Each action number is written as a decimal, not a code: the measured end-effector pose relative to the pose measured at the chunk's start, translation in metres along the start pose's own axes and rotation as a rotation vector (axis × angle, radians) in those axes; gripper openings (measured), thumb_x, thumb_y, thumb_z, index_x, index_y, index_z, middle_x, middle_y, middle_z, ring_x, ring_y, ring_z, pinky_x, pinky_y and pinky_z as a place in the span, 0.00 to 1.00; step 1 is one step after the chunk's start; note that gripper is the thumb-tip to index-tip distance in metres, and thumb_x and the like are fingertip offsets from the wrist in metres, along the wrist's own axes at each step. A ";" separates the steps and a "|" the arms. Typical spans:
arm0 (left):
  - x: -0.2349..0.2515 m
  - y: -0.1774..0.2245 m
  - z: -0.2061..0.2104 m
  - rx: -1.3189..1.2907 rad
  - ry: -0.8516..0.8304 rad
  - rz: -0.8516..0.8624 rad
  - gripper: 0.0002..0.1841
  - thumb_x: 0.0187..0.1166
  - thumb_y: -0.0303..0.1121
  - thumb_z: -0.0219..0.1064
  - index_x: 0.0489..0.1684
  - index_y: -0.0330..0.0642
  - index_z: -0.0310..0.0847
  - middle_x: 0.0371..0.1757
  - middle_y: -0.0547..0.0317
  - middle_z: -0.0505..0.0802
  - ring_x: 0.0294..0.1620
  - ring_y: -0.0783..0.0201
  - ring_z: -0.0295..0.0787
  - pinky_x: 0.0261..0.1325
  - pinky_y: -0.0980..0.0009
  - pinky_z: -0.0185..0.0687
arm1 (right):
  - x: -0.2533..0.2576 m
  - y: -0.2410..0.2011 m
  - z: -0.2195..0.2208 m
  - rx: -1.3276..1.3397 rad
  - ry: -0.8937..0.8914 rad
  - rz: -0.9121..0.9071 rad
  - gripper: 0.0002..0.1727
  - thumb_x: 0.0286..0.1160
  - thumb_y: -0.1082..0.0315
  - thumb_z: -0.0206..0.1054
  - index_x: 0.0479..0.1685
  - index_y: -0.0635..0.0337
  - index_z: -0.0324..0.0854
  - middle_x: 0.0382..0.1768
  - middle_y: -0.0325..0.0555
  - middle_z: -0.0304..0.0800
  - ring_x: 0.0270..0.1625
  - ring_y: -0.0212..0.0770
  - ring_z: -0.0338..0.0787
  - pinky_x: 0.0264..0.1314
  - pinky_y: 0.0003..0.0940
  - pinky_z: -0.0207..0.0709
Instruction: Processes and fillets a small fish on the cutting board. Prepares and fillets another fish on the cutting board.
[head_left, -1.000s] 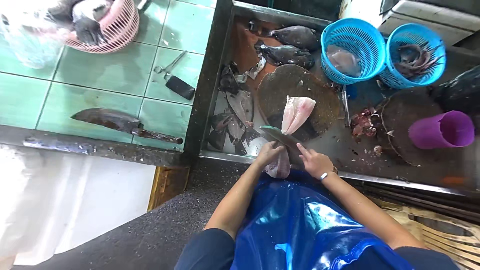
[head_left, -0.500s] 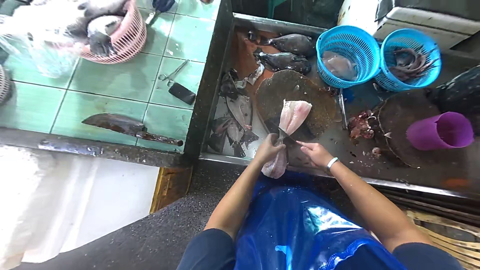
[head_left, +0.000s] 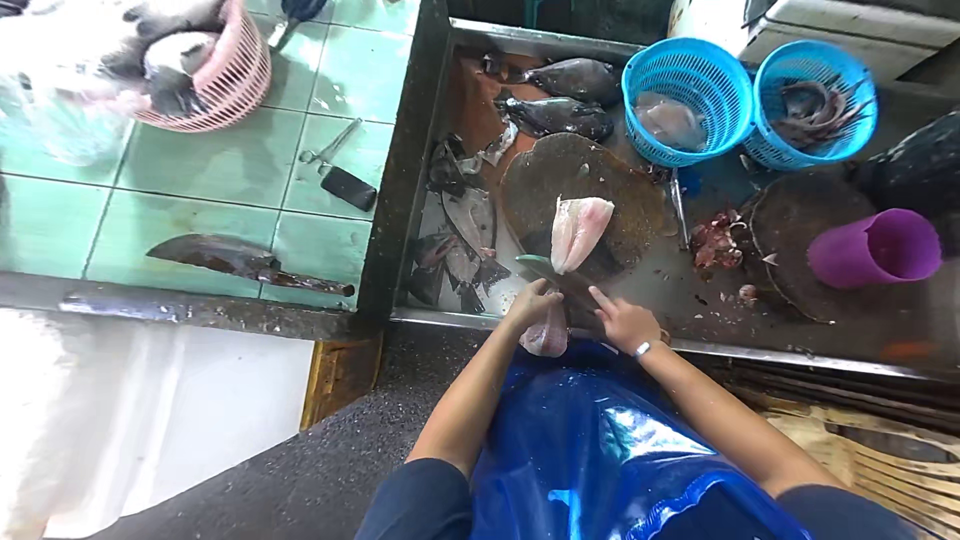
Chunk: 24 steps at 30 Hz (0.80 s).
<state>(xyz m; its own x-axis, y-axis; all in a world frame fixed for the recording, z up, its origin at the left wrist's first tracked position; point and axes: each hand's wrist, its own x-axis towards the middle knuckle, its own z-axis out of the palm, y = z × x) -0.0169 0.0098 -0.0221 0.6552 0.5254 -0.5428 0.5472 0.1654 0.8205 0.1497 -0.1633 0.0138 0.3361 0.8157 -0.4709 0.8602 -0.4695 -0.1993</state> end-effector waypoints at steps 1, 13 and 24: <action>0.001 -0.003 0.001 -0.033 -0.012 -0.001 0.25 0.80 0.40 0.72 0.75 0.42 0.80 0.70 0.46 0.89 0.73 0.53 0.84 0.78 0.45 0.75 | 0.007 -0.007 0.001 0.004 0.008 0.006 0.30 0.94 0.46 0.44 0.95 0.21 0.52 0.63 0.60 0.89 0.51 0.66 0.93 0.49 0.67 0.84; 0.004 -0.006 -0.006 -0.137 -0.080 -0.004 0.30 0.79 0.33 0.71 0.84 0.42 0.71 0.76 0.43 0.84 0.76 0.53 0.81 0.79 0.50 0.74 | 0.024 -0.009 -0.001 0.035 0.043 0.032 0.30 0.94 0.46 0.46 0.95 0.21 0.52 0.61 0.60 0.90 0.51 0.65 0.93 0.49 0.67 0.84; 0.011 0.045 0.001 0.000 -0.016 -0.180 0.26 0.95 0.50 0.46 0.65 0.39 0.84 0.64 0.43 0.89 0.66 0.50 0.84 0.69 0.44 0.76 | 0.031 -0.002 -0.024 0.234 0.093 -0.051 0.25 0.93 0.48 0.52 0.87 0.23 0.70 0.55 0.56 0.95 0.53 0.63 0.94 0.52 0.72 0.83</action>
<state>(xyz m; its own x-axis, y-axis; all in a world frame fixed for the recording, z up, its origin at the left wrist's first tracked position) 0.0154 0.0224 0.0082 0.5546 0.4738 -0.6841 0.6565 0.2561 0.7096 0.1678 -0.1293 0.0201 0.3381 0.8626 -0.3764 0.7679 -0.4840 -0.4195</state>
